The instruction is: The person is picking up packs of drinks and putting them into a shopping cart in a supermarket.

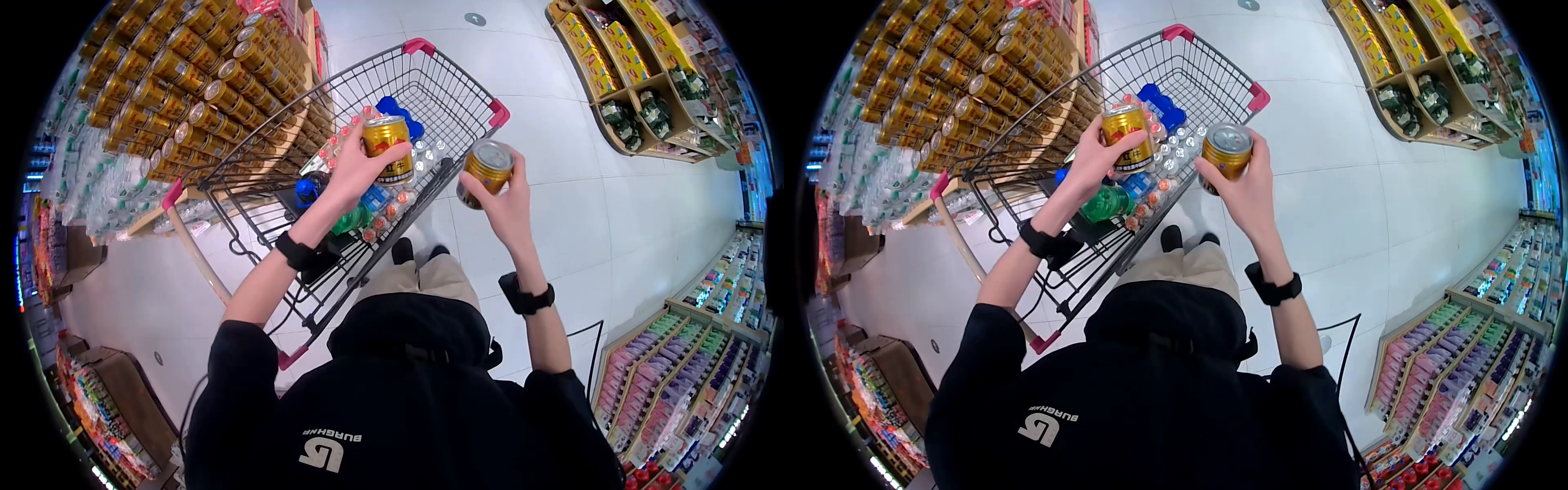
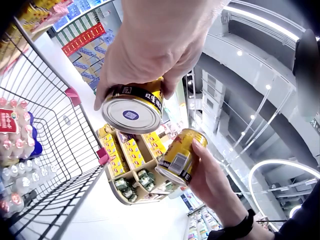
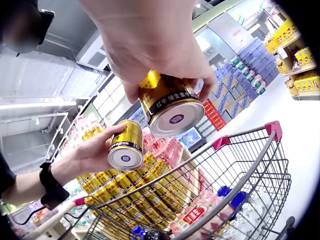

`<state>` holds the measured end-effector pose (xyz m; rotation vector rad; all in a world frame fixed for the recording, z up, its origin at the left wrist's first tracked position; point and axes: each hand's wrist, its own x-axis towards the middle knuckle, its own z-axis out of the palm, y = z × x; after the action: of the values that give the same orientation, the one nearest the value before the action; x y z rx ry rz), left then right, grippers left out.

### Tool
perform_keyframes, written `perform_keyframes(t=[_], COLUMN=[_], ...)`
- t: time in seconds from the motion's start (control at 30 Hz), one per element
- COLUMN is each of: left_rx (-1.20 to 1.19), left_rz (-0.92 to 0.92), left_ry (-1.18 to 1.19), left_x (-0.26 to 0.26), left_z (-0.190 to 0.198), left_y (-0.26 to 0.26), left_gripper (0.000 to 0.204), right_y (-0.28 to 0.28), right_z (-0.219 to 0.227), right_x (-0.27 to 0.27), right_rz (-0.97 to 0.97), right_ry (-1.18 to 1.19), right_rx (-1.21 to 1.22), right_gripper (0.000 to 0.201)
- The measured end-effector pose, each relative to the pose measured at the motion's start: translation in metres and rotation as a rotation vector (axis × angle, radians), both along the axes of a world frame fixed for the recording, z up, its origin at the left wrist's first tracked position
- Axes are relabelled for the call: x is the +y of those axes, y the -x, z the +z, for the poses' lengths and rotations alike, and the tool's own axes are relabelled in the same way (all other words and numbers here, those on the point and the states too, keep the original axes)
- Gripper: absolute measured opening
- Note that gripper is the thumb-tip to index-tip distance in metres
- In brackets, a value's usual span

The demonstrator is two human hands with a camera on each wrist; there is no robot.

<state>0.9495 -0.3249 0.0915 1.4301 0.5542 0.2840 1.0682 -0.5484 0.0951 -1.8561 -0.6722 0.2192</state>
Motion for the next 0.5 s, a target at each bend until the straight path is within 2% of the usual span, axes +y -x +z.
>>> perform_keyframes(t=[0.07,0.1,0.13,0.17,0.23,0.33,0.4,0.5], left_rx=[-0.006,-0.021,0.015,0.025,0.029,0.064,0.161,0.143], left_rz=[0.034,0.053,0.082,0.141,0.208,0.236,0.254,0.291], left_ry=[-0.045,-0.145,-0.168,-0.278,-0.395,-0.456,-0.529,-0.656], left_x=[0.011,0.017,0.023,0.033,0.050,0.074,0.088,0.116], left_z=[-0.018,-0.030,-0.041,-0.071,-0.109,-0.133,-0.150,-0.204], left_y=[-0.033,-0.049,-0.066,-0.086,-0.122,-0.172,-0.202,-0.243], left_gripper=[0.063,0.063,0.067,0.070,0.073,0.074,0.072,0.068], right_y=[-0.038,-0.057,-0.077,-0.099,-0.140,-0.197,-0.225,-0.254], right_z=[-0.013,-0.021,-0.030,-0.039,-0.061,-0.094,-0.121,-0.165], right_x=[0.027,0.041,0.055,0.070,0.100,0.144,0.171,0.201], right_rz=[-0.006,-0.006,0.037,0.082,0.113,0.206,0.253,0.376], right_ry=[0.083,0.126,0.136,0.146,0.213,0.457,0.488,0.636], right_rx=[-0.192,-0.286,-0.275,-0.264,-0.303,-0.239,-0.208,-0.172], right_gripper=[0.075,0.076,0.076,0.076,0.077,0.078,0.070,0.067])
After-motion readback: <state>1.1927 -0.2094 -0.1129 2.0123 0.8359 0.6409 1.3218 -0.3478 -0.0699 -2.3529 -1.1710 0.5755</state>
